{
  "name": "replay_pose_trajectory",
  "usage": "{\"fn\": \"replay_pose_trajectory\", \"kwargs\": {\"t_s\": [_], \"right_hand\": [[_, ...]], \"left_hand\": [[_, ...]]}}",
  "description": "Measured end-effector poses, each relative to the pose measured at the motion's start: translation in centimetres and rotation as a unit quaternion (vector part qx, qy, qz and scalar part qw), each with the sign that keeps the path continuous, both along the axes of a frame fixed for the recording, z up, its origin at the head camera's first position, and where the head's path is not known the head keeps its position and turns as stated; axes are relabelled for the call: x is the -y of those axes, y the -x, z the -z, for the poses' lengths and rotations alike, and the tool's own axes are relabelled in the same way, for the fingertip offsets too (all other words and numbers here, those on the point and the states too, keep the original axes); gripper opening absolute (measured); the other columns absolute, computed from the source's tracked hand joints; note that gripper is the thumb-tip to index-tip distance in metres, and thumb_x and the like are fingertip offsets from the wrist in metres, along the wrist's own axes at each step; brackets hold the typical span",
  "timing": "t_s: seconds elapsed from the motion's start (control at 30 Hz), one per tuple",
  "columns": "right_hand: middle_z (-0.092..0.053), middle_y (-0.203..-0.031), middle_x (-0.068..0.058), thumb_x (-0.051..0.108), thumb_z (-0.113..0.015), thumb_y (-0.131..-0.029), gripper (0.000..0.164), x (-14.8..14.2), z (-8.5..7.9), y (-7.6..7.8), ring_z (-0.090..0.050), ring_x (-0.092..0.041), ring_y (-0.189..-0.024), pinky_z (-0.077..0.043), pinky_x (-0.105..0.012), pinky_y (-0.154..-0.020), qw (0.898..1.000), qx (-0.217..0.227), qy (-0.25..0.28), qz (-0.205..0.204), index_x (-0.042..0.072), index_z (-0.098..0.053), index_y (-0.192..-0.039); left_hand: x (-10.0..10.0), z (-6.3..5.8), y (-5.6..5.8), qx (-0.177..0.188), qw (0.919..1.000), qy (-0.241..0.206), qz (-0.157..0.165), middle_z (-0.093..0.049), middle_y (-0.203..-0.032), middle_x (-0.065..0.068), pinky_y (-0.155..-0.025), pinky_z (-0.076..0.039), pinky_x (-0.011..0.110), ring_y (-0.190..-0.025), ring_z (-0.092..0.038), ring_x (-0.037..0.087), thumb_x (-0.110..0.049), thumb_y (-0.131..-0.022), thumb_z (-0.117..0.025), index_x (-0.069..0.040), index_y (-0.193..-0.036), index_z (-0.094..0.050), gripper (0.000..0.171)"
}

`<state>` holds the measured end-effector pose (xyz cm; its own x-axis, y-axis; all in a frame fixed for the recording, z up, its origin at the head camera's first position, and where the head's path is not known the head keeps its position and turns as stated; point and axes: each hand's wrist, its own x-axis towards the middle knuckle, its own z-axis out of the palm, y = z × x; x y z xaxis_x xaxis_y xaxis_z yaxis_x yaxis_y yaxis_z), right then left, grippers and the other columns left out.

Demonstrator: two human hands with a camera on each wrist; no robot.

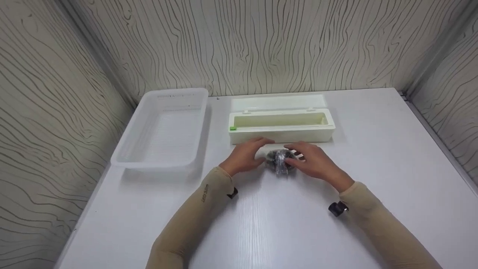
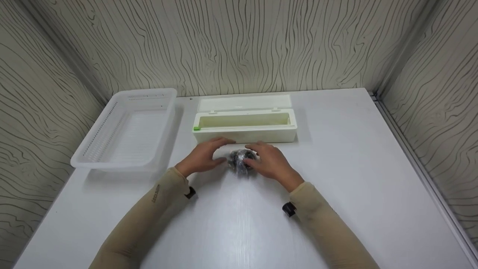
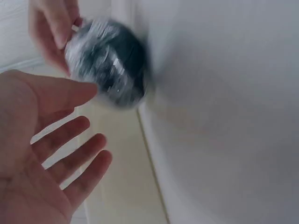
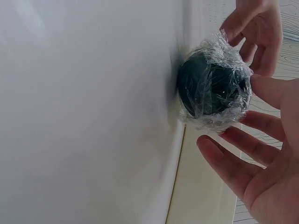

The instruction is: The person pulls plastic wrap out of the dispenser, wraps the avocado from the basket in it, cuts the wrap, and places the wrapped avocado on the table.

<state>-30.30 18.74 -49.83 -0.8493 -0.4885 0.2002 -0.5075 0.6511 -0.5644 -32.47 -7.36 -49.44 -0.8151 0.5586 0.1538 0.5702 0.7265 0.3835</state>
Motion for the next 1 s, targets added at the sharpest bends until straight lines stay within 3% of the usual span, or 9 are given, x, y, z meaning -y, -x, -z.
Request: {"fn": "replay_pose_trajectory", "kwargs": {"t_s": [0.1,0.2,0.3,0.47,0.57,0.77,1.0], "right_hand": [[-0.065,-0.129,-0.016,0.03,-0.072,-0.099,0.048,0.2,-0.3,-0.2,-0.068,-0.038,-0.113,-0.058,-0.054,-0.093,1.0,-0.011,-0.02,0.009,0.008,-0.063,-0.141],[-0.063,-0.132,-0.014,0.034,-0.072,-0.099,0.051,0.5,-0.5,-0.4,-0.065,-0.038,-0.119,-0.055,-0.057,-0.097,0.999,-0.018,-0.035,0.013,0.012,-0.061,-0.144],[-0.063,-0.134,-0.013,0.035,-0.073,-0.098,0.053,0.9,-0.5,-0.5,-0.064,-0.037,-0.122,-0.053,-0.058,-0.099,0.999,-0.025,-0.04,0.011,0.013,-0.06,-0.145],[-0.06,-0.138,-0.012,0.038,-0.074,-0.096,0.058,1.5,-0.3,-0.7,-0.062,-0.035,-0.125,-0.052,-0.057,-0.102,0.998,-0.031,-0.052,0.009,0.014,-0.058,-0.147],[-0.057,-0.14,-0.012,0.039,-0.074,-0.096,0.062,2.0,-0.2,-0.9,-0.06,-0.035,-0.127,-0.052,-0.057,-0.103,0.998,-0.028,-0.06,0.006,0.015,-0.055,-0.15],[-0.054,-0.145,-0.01,0.043,-0.075,-0.095,0.068,2.7,0.0,-1.1,-0.058,-0.034,-0.13,-0.052,-0.056,-0.104,0.996,-0.024,-0.081,0.0,0.019,-0.05,-0.154],[-0.053,-0.146,-0.01,0.041,-0.076,-0.094,0.067,3.2,0.6,-1.1,-0.057,-0.035,-0.131,-0.052,-0.057,-0.102,0.994,-0.024,-0.105,-0.009,0.017,-0.052,-0.152]], "left_hand": [[0.9,-0.9,1.4,-0.057,0.9974,0.002,-0.045,-0.056,-0.151,0.003,-0.119,-0.042,0.044,-0.142,-0.051,0.025,-0.023,-0.098,-0.072,-0.018,-0.149,-0.053,0.055],[1.8,-1.5,3.0,-0.112,0.9889,-0.002,-0.098,-0.054,-0.152,0.003,-0.12,-0.04,0.046,-0.144,-0.047,0.025,-0.031,-0.1,-0.07,-0.017,-0.15,-0.053,0.054],[2.6,-1.7,4.5,-0.134,0.9814,0.006,-0.137,-0.049,-0.158,0.002,-0.122,-0.036,0.048,-0.149,-0.041,0.025,-0.044,-0.099,-0.069,-0.02,-0.153,-0.049,0.062],[3.2,-1.3,6.0,-0.088,0.9821,0.045,-0.161,-0.023,-0.173,-0.001,-0.129,-0.021,0.054,-0.16,-0.018,0.031,-0.067,-0.09,-0.068,-0.03,-0.164,-0.028,0.092],[3.2,-0.9,6.4,-0.048,0.9831,0.054,-0.169,-0.013,-0.175,-0.002,-0.13,-0.017,0.056,-0.161,-0.012,0.035,-0.073,-0.085,-0.069,-0.032,-0.166,-0.019,0.104],[3.1,-0.3,6.8,-0.008,0.9808,0.069,-0.183,-0.013,-0.175,0.001,-0.13,-0.017,0.051,-0.162,-0.009,0.033,-0.07,-0.082,-0.074,-0.031,-0.167,-0.015,0.111],[3.1,-0.1,7.1,0.0,0.9805,0.072,-0.183,-0.017,-0.174,0.002,-0.125,-0.033,0.048,-0.162,-0.007,0.031,-0.058,-0.085,-0.08,-0.026,-0.166,-0.022,0.105]]}}
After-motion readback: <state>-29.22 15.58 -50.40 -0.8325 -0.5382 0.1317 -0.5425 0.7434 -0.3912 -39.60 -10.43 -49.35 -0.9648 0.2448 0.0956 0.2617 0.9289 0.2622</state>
